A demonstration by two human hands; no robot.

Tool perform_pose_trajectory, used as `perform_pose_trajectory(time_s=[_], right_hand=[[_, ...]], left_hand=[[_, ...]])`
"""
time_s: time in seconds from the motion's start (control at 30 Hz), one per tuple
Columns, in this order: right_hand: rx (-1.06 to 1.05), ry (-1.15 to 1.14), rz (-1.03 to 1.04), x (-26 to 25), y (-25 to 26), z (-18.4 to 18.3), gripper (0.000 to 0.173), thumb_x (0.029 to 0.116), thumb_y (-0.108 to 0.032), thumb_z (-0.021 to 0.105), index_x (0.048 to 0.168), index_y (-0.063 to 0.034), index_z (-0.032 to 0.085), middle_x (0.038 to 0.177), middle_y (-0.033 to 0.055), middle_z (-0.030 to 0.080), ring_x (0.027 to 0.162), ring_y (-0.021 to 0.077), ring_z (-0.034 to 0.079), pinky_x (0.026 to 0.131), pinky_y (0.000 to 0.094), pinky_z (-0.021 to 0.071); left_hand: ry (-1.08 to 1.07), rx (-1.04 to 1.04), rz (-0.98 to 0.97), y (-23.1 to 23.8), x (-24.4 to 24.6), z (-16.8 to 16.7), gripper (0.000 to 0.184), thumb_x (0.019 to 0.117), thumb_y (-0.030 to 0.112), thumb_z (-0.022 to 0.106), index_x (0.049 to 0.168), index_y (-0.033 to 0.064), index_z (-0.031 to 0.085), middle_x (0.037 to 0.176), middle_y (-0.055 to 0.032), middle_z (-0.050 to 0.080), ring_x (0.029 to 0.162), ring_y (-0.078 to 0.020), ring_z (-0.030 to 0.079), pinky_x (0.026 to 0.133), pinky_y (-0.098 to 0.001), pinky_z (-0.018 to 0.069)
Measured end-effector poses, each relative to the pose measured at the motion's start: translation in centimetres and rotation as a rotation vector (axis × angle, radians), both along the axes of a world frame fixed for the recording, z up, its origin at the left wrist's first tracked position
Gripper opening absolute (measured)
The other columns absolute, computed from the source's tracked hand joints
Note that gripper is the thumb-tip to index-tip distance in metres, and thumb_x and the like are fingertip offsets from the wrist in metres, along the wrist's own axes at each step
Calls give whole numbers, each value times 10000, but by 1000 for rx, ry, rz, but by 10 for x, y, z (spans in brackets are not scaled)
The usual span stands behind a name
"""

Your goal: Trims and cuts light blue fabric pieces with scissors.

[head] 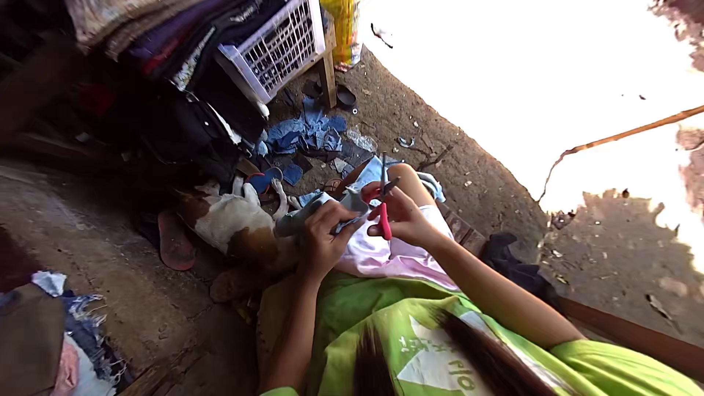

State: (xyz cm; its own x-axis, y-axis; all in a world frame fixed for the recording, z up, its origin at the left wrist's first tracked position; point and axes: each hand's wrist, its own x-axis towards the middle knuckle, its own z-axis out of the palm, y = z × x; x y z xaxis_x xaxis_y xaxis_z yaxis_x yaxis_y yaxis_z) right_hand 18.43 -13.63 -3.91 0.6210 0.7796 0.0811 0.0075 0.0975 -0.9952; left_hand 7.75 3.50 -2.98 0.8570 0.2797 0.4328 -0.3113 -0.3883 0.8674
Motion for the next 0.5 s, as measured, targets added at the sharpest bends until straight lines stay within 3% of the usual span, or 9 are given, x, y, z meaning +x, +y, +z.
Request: perform_pose_trajectory(time_s=[0.07, 0.13, 0.2, 0.27, 0.33, 0.43, 0.47, 0.5], right_hand=[[109, -24, -103, 8, 3, 19, 478, 835, -204, 788, 1270, -176, 592, 1168, -65, 681, 1037, 56, 667, 841, 258, 593], [167, -70, -165, 20, -4, 31, 422, 838, -173, 786, 1227, -226, 631, 1098, -103, 691, 969, 34, 675, 833, 253, 599], [150, -127, -197, 26, -18, 37, 434, 837, -198, 804, 1239, -239, 648, 1111, -109, 692, 964, 26, 678, 830, 253, 605], [118, -180, -231, 25, -26, 34, 554, 827, -288, 833, 1322, -236, 589, 1204, -107, 647, 1058, 38, 649, 874, 268, 594], [185, -136, -332, 19, -24, 35, 462, 828, -257, 821, 1244, -271, 618, 1142, -162, 683, 1035, -8, 659, 888, 250, 591], [421, 166, -459, 12, -27, 53, 264, 769, -276, 862, 1011, -276, 757, 872, -125, 740, 741, -36, 665, 675, 175, 565], [477, 246, -458, 10, -35, 61, 255, 755, -295, 871, 980, -254, 756, 823, -104, 727, 669, -30, 642, 607, 163, 545], [530, 293, -432, 8, -46, 69, 258, 768, -313, 854, 998, -242, 760, 820, -91, 729, 653, -24, 640, 603, 161, 544]], left_hand=[[-66, -2, -74, -6, 30, 22, 85, 862, 25, 741, 853, -45, 694, 874, -58, 663, 861, -26, 639, 813, -156, 536], [-104, 6, -112, -12, 50, 38, 69, 837, -2, 751, 847, -50, 702, 861, -68, 658, 849, -40, 642, 803, -155, 535], [-119, -8, -144, -22, 63, 50, 65, 826, -3, 763, 848, -43, 716, 851, -68, 662, 836, -46, 646, 787, -159, 539], [-140, -8, -165, -38, 76, 66, 79, 815, -1, 779, 848, -44, 722, 849, -89, 678, 828, -82, 661, 782, -198, 555], [-208, 29, -174, -58, 92, 90, 75, 824, 14, 768, 832, -41, 718, 818, -107, 682, 786, -122, 674, 735, -241, 564], [-302, 40, -280, -76, 109, 123, 97, 856, 34, 751, 855, -52, 706, 805, -108, 637, 740, -128, 634, 663, -230, 536], [-309, 16, -355, -74, 112, 128, 188, 880, 108, 760, 926, -65, 699, 882, -120, 647, 809, -137, 645, 714, -245, 553], [-297, -7, -431, -66, 115, 126, 367, 891, 235, 765, 1060, -82, 688, 1027, -143, 655, 955, -161, 644, 829, -275, 555]])
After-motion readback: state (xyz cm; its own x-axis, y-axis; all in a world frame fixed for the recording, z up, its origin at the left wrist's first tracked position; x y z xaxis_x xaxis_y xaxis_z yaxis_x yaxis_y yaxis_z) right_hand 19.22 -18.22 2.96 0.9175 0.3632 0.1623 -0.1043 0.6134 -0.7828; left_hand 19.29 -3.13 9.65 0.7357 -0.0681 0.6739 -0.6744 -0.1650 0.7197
